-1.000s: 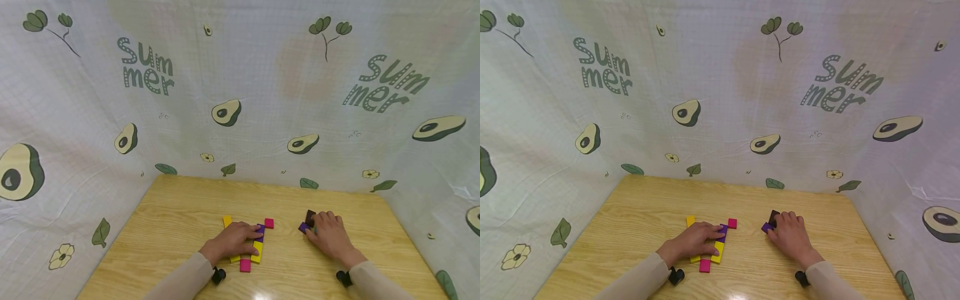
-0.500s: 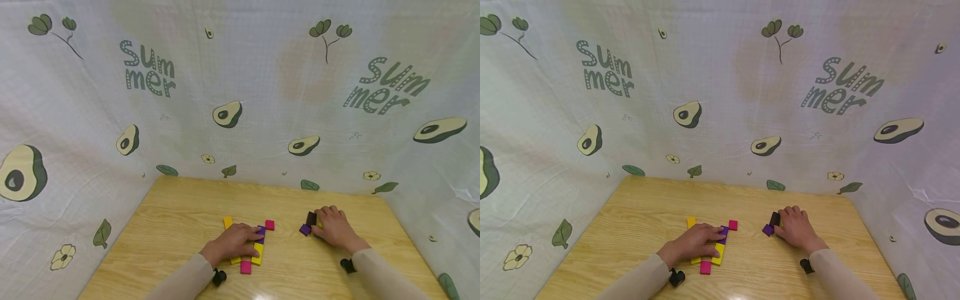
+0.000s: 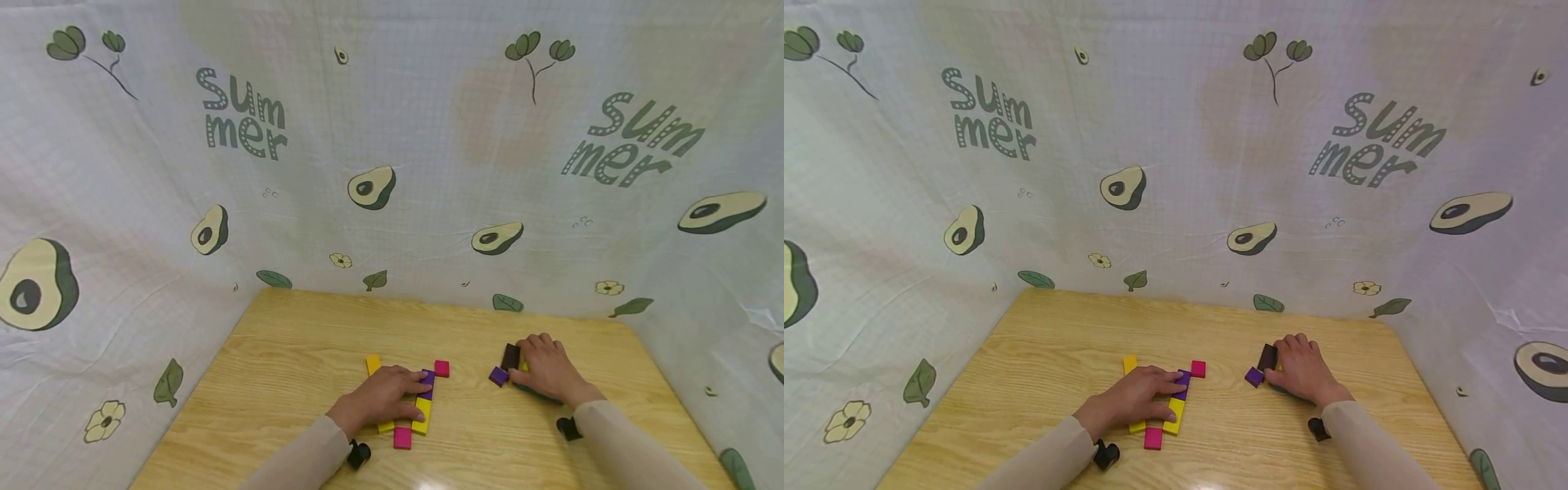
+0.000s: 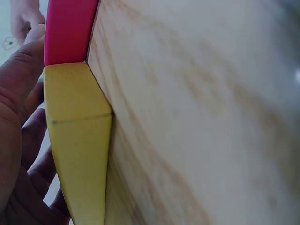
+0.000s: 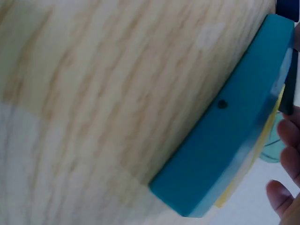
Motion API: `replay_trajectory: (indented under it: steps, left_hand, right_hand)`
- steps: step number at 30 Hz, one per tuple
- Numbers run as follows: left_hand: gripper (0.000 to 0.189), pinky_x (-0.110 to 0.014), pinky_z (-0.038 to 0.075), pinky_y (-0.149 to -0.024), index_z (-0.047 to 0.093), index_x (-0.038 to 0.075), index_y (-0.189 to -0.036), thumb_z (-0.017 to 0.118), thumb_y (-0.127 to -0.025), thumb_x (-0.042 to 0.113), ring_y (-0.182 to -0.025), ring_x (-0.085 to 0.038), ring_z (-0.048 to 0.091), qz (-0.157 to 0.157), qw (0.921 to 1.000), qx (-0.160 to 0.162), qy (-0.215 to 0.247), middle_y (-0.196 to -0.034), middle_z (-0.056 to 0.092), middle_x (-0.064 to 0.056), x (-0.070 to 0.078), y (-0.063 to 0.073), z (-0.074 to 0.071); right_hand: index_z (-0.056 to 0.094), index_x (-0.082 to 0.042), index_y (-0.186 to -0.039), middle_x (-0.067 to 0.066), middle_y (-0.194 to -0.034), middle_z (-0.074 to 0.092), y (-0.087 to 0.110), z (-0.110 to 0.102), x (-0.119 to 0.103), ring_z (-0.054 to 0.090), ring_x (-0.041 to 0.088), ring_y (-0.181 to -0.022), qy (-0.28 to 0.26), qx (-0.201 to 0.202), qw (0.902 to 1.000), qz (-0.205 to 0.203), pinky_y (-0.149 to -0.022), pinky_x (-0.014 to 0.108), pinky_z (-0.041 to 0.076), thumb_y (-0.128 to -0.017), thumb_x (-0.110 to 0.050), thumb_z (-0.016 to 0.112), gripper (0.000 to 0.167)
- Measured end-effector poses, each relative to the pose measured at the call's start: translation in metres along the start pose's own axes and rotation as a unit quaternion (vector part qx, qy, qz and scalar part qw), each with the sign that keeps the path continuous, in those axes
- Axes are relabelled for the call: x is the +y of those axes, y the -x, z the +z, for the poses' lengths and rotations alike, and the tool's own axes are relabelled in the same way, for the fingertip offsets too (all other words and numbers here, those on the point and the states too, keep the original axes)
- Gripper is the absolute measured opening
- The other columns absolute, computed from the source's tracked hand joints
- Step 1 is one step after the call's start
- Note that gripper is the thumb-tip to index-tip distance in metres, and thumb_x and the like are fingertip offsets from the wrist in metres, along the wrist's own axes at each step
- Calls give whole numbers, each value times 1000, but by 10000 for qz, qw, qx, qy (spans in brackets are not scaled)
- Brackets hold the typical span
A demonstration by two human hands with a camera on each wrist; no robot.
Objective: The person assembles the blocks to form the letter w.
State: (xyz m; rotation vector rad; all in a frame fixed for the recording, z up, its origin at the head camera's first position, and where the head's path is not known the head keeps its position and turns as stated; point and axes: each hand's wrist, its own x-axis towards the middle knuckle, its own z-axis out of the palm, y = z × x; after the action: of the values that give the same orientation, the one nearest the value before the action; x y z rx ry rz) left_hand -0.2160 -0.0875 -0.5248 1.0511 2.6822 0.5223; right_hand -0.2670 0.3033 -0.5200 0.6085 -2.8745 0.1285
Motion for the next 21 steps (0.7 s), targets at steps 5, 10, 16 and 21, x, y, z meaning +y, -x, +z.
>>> replay_trajectory:
  steps: [5,10,16,21]
  left_hand:
    - [62,-44,37,-124,55,31,-155,63,-100,59,-149,-20,47,-4,10000,-30,-69,-165,44,12,0,-1,1]
    - [62,-44,37,-123,55,31,-155,63,-100,59,-148,-20,47,-6,10000,-23,-79,-165,44,12,-1,-1,0]
    - [62,-43,38,-123,55,32,-155,63,-100,59,-148,-20,47,-18,10000,-22,-94,-165,44,13,0,-2,0]
    - [61,-43,39,-123,55,32,-155,63,-100,59,-148,-19,48,-55,9999,-60,-105,-164,44,13,2,-2,0]
  right_hand:
    - [69,0,-121,17,-117,67,-2,-8,-10,56,39,-110,-8,382,9989,-266,-89,60,45,-86,-41,82,56]
    - [69,-2,-122,12,-118,66,-3,-12,-36,56,34,-109,-34,422,9958,-810,-90,56,45,-84,-39,82,55]
    - [69,-3,-126,8,-119,66,2,-9,-66,55,28,-110,-47,59,9915,-1300,-93,50,46,-85,-42,81,58]
    - [69,-5,-130,6,-123,66,6,-4,-82,53,24,-111,-94,-358,9879,-1506,-96,50,48,-89,-47,78,59]
